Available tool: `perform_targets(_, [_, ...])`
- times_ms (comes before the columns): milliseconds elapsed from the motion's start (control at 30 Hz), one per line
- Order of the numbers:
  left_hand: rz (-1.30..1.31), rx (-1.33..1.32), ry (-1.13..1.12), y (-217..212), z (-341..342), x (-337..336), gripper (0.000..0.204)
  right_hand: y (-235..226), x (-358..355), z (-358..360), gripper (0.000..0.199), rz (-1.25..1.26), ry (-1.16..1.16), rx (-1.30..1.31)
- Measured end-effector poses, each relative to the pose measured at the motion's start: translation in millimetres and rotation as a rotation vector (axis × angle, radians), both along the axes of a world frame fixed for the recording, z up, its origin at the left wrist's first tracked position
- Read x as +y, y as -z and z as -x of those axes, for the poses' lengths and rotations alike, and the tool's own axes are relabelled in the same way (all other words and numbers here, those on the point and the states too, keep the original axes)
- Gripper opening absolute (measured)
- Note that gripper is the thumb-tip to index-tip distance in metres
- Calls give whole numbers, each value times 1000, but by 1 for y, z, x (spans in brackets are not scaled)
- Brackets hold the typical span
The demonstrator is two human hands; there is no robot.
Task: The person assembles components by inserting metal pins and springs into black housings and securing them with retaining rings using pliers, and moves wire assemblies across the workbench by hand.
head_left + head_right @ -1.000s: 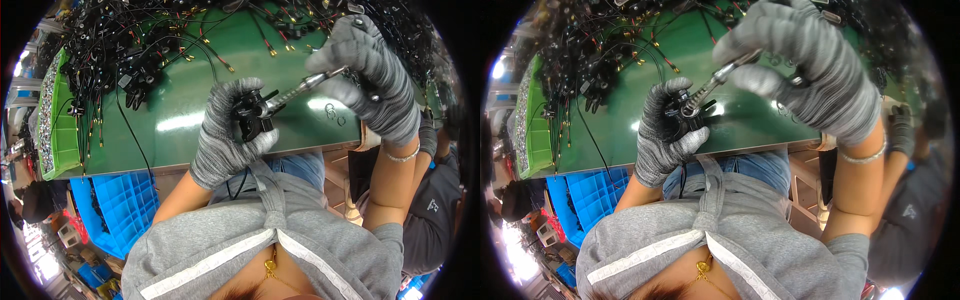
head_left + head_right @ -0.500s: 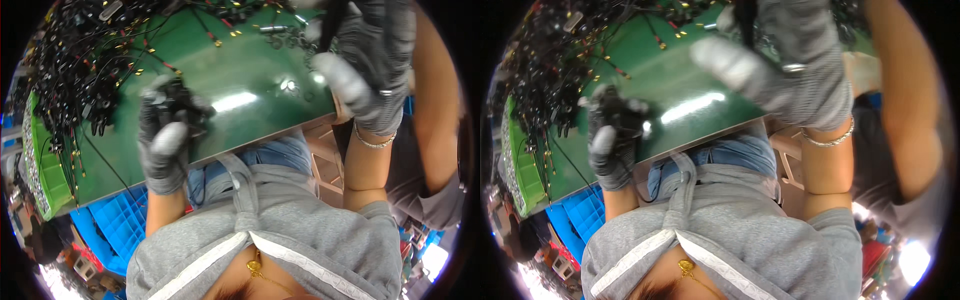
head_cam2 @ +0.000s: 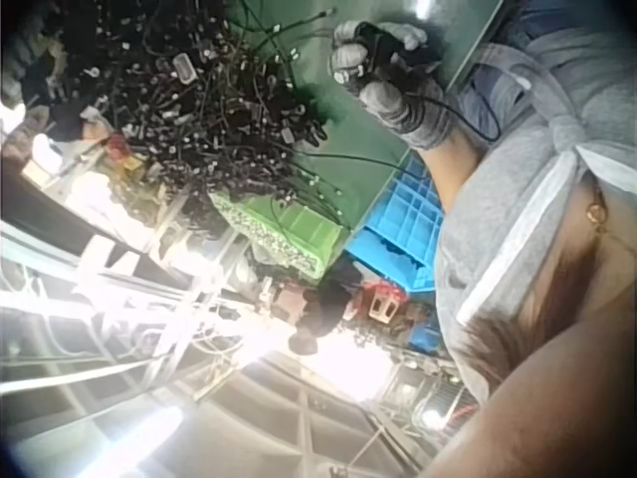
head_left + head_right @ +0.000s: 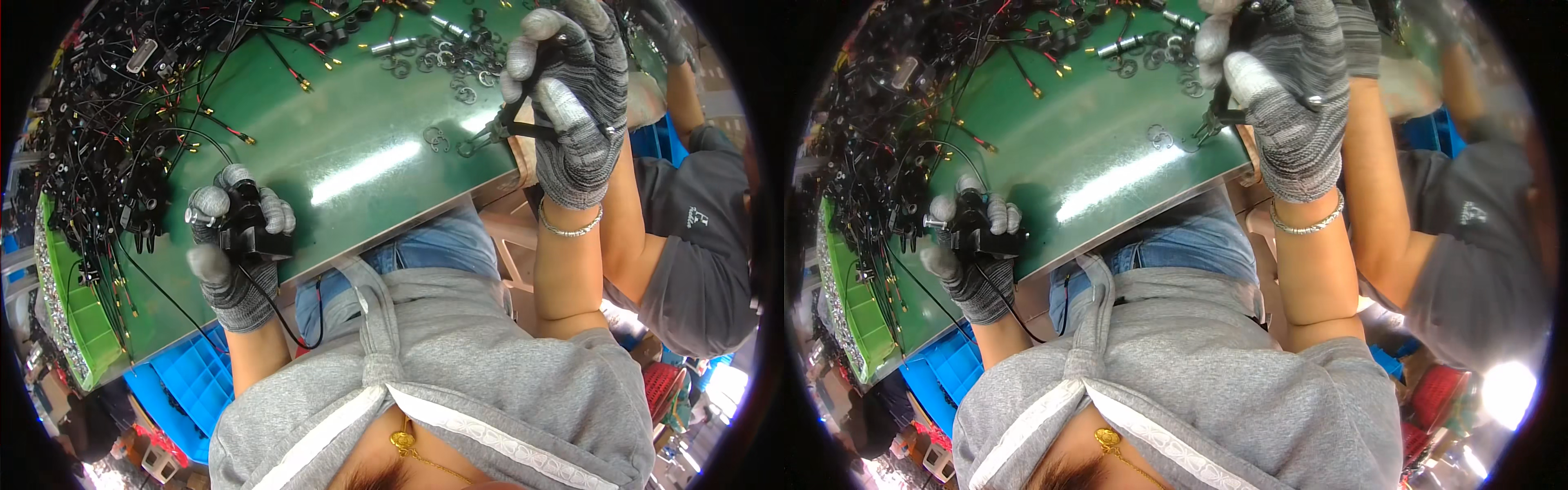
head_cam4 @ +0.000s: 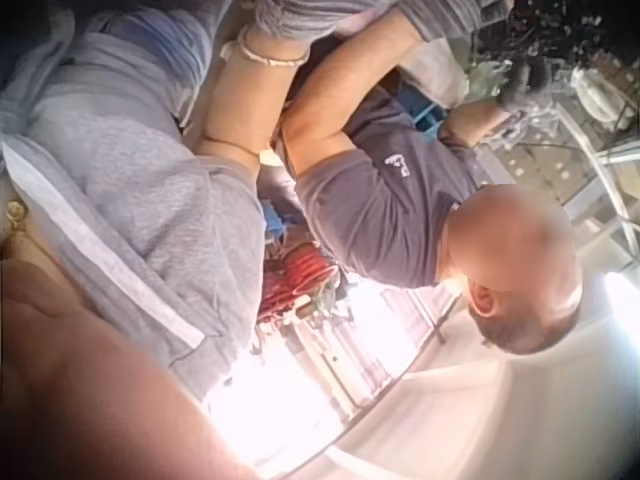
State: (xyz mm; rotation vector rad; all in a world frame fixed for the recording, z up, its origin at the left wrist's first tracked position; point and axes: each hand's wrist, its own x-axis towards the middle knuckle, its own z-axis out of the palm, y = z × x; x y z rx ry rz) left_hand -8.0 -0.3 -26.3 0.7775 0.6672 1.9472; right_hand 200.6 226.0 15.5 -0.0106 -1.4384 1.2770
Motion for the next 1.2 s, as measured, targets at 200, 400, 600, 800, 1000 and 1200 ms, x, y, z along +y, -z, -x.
perform_targets(200, [36, -40, 37, -8, -1, 3, 41, -2, -1, 1, 76, 25, -11, -40])
perform_targets(400, [68, 67, 15, -7, -3, 1, 38, -6, 6, 15, 61, -23, 12, -116])
perform_targets(600, [18, 106, 26, -3, -6, 2, 31, -6, 12, 31, 48, -247, 610, -346])
perform_targets(800, [116, 184, 11, -3, -7, -2, 30, -6, -8, 49, 46, 99, 746, -175])
perform_targets(1000, [122, 178, -17, -4, -7, -3, 28, 2, -21, 47, 53, -148, 863, -146])
perform_targets(1200, [101, 79, -34, -9, -9, 1, 29, -4, -33, 51, 46, -182, 881, -189])
